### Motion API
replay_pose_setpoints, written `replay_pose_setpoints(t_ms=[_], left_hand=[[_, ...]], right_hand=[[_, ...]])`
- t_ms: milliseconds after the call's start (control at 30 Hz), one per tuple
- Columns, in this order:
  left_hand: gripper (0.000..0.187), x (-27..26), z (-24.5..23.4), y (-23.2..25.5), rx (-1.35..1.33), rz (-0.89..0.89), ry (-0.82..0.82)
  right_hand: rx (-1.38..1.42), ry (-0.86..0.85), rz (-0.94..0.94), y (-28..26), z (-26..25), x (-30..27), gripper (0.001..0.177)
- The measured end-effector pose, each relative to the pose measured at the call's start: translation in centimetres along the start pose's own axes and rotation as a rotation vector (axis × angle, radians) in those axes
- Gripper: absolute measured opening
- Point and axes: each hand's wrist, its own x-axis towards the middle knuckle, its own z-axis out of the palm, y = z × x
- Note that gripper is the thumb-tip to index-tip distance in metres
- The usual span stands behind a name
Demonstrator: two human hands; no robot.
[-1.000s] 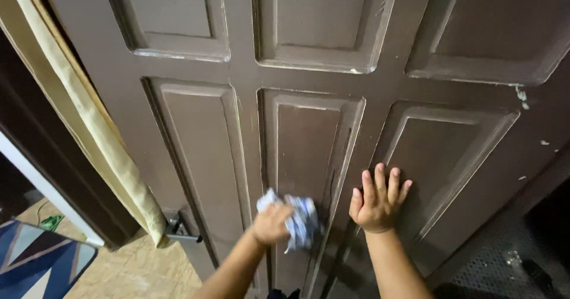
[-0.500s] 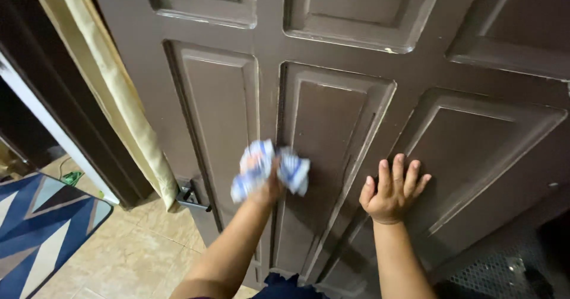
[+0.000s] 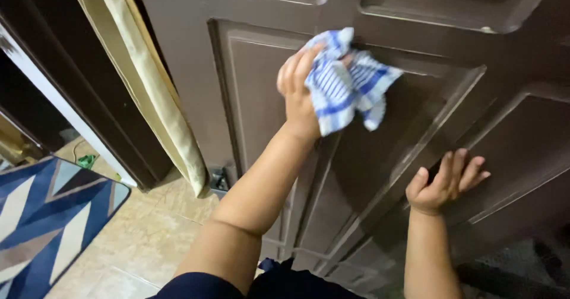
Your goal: Wiping down a wooden door with a cloth.
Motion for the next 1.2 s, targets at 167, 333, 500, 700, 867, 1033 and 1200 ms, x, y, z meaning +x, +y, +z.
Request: replay_pose_setpoints(t_ms=[167, 333, 500, 700, 867, 1033, 1200], left_hand=[[0.044, -10.3, 0.7, -4.3, -0.278, 0.17, -0.142], [0.042, -29.2, -5.8, -9.4, -0.455, 0.47, -0.793], [0.053, -16.3, -13.1, -7.9, -0.924, -0.093, -0.733], [0.049, -5.9, -18.1, -13.6, -0.86, 0.136, -0.789], [0.047, -13.1, -18.0, -20.6, -0.561, 0.133, -0.736], [0.056, -18.9, -19.1, -22.9, -0.473, 0.175, -1.114], [0.061, -24.7, -19.2, -24.1, -0.461, 0.219, -1.107]], right_hand=[[0.028, -0.034, 0.26, -7.2, 0.0, -3.6, 0.06], [0.324, -0.008, 0.505, -18.9, -0.3, -5.7, 0.056], [1.225, -0.028, 1.205, -28.3, 2.5, -5.5, 0.052], [1.443, -0.017, 1.209, -30.2, 3.3, 11.2, 0.036], [0.809, 0.206, 0.491, -30.9, 5.8, 20.7, 0.036], [0.099, -0.017, -0.308, -31.6, 15.0, 9.6, 0.043], [0.155, -0.347, -0.907, -28.5, 14.6, 4.3, 0.035]])
